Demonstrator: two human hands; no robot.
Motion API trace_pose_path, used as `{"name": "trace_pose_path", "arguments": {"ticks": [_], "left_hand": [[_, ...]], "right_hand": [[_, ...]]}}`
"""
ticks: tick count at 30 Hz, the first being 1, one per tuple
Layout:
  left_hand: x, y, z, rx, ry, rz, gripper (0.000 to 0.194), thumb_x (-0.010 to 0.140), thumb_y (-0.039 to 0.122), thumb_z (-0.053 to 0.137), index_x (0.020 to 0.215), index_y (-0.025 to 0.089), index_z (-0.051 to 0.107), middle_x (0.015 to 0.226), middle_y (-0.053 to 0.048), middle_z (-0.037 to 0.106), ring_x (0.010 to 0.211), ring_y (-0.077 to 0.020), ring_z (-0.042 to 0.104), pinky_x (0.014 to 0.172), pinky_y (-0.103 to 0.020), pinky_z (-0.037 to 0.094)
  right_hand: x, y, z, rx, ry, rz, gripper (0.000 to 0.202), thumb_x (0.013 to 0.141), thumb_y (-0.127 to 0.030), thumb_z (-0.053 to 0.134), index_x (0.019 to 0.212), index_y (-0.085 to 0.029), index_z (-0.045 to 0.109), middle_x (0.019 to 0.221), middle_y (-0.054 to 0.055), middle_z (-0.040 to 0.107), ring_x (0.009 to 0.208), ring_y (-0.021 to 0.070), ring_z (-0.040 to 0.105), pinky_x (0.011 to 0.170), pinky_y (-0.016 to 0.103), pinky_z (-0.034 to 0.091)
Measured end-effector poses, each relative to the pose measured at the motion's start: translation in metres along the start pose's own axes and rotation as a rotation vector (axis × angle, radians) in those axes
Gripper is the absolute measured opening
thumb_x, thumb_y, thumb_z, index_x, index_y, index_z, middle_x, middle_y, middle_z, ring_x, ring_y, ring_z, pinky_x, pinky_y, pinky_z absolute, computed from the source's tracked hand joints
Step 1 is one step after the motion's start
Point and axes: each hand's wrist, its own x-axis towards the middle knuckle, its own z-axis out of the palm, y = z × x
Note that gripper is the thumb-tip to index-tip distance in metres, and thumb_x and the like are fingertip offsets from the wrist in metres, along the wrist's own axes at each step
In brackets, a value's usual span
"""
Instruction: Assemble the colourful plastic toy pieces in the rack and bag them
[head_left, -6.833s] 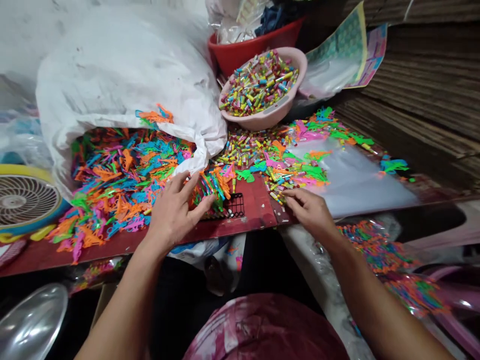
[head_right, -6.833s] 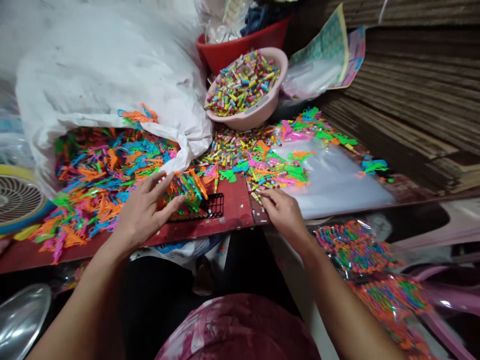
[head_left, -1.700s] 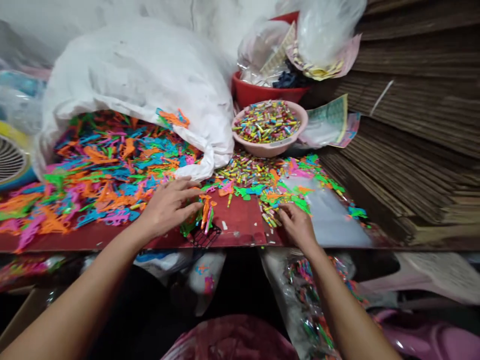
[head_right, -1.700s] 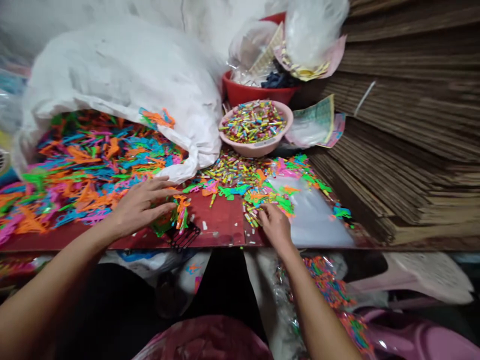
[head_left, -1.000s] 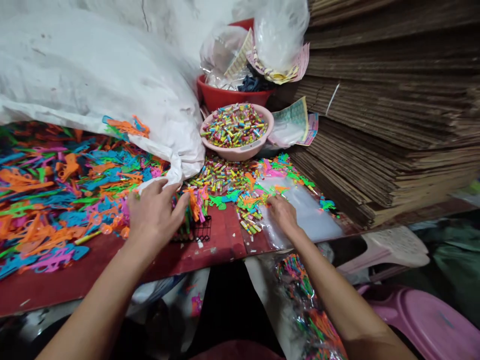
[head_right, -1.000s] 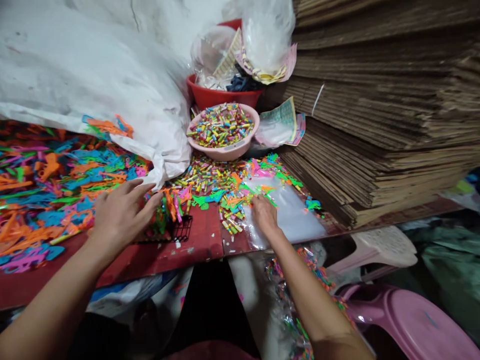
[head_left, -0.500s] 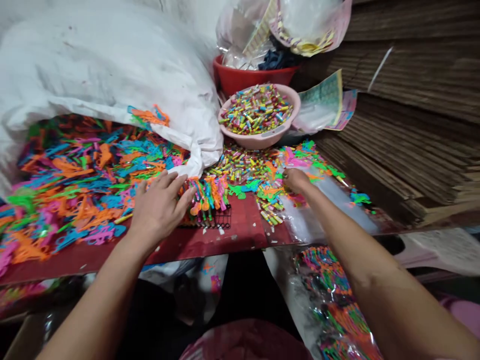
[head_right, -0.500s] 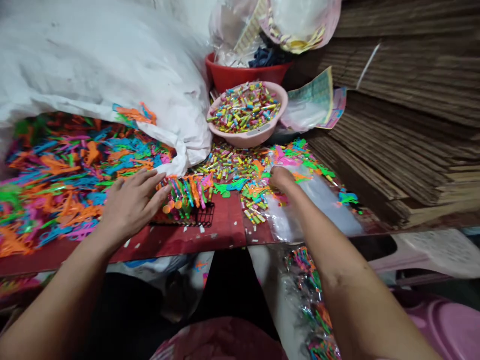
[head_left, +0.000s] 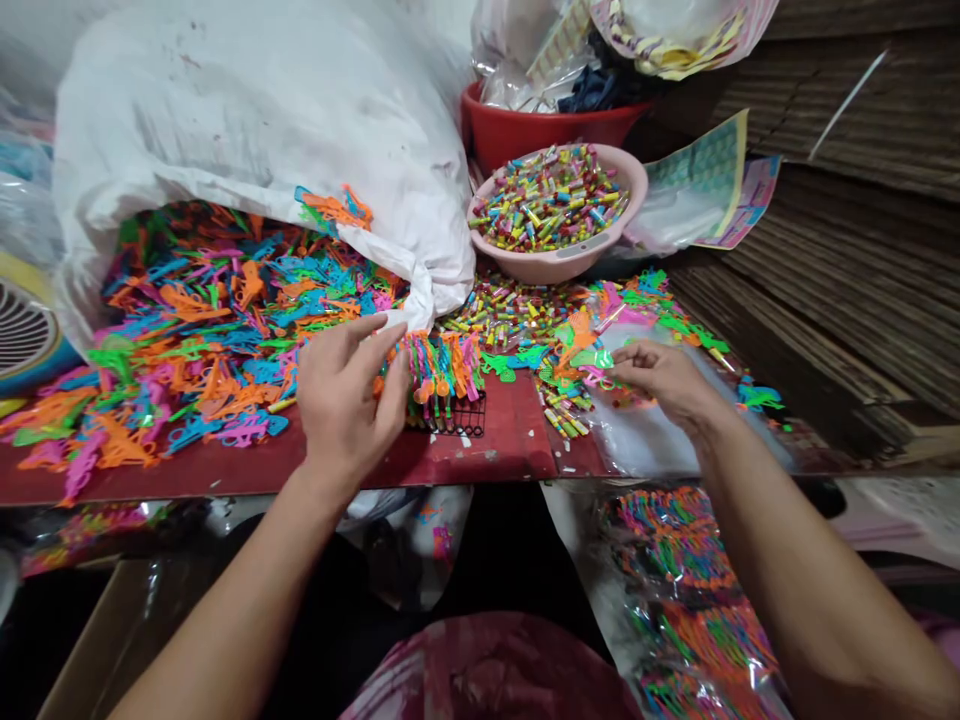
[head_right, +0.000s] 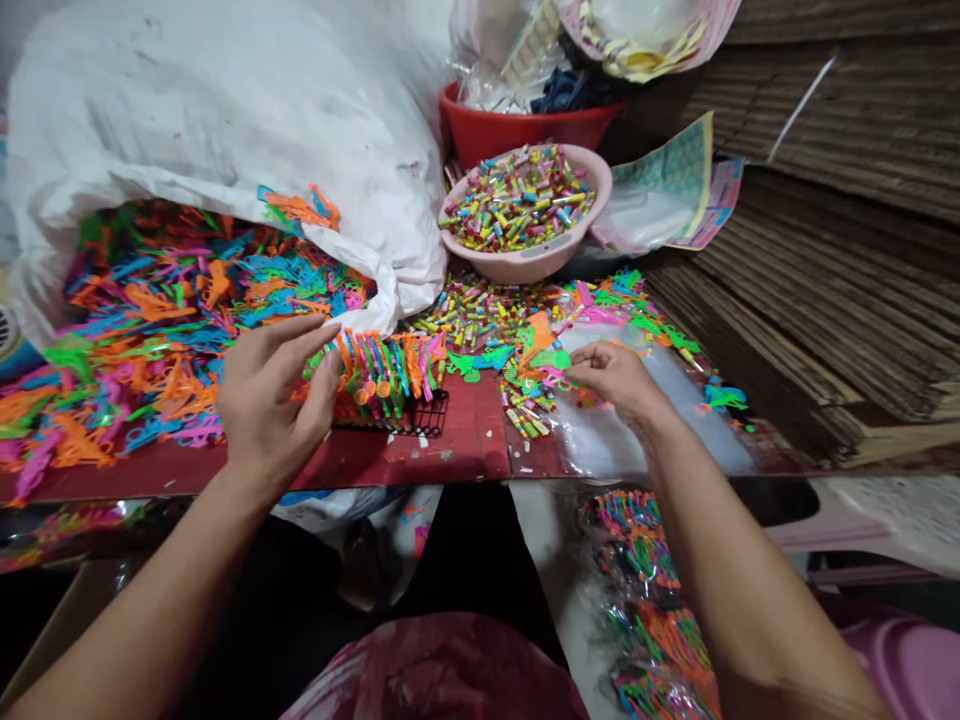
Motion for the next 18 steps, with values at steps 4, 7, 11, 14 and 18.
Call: {"name": "trace_pose_path", "arguments": {"ticks": [4,7,11,14,18], "left_hand": [[-0.042,0.034,0.008,-0.115,0.024,0.183,0.036,0.089,0.019,0.056,0.123,0.029,0.063,0.118,-0.008,0.068,0.105,-0.0229,0.063,0.092,-0.040,0.047],[-0.080,0.059,0.033,-0.206,-0.180,0.243,0.029,0.092,0.017,0.053,0.119,0.024,0.063,0.109,-0.009,0.070,0.096,-0.0199,0.065,0.083,-0.034,0.051],[-0.107,0.079,0.071,-0.130,-0.469,0.193,0.027,0.096,0.025,0.049,0.120,0.021,0.060,0.124,-0.014,0.065,0.109,-0.0276,0.062,0.089,-0.045,0.053],[-0.102,0.086,0.084,-0.143,-0.580,0.177,0.037,0.095,0.022,0.046,0.131,0.018,0.053,0.143,-0.019,0.052,0.130,-0.0330,0.051,0.106,-0.055,0.045],[-0.089,0.096,0.079,-0.314,-0.612,0.150,0.046,0.095,0.015,0.037,0.140,0.018,0.045,0.149,-0.018,0.046,0.141,-0.0299,0.040,0.119,-0.054,0.030]], "right_hand": [[-0.043,-0.019,0.018,0.125,-0.223,0.131,0.044,0.057,-0.041,0.083,0.088,-0.016,0.065,0.060,-0.005,0.056,0.044,0.0050,0.039,0.040,0.018,0.024],[-0.046,-0.018,0.039,0.175,-0.205,0.125,0.043,0.057,-0.040,0.081,0.089,-0.014,0.064,0.059,-0.006,0.055,0.045,0.0049,0.038,0.041,0.019,0.025],[-0.020,-0.012,0.054,0.218,0.152,0.038,0.039,0.058,-0.039,0.075,0.087,-0.016,0.061,0.060,-0.006,0.052,0.046,0.0065,0.037,0.041,0.020,0.026],[-0.012,-0.022,0.053,0.251,0.246,0.001,0.037,0.060,-0.037,0.074,0.089,-0.019,0.061,0.063,-0.005,0.053,0.045,0.0067,0.037,0.040,0.021,0.026],[-0.048,-0.040,0.054,0.365,0.022,0.071,0.040,0.061,-0.036,0.077,0.093,-0.018,0.063,0.062,-0.006,0.052,0.044,0.0061,0.038,0.039,0.020,0.027]]}}
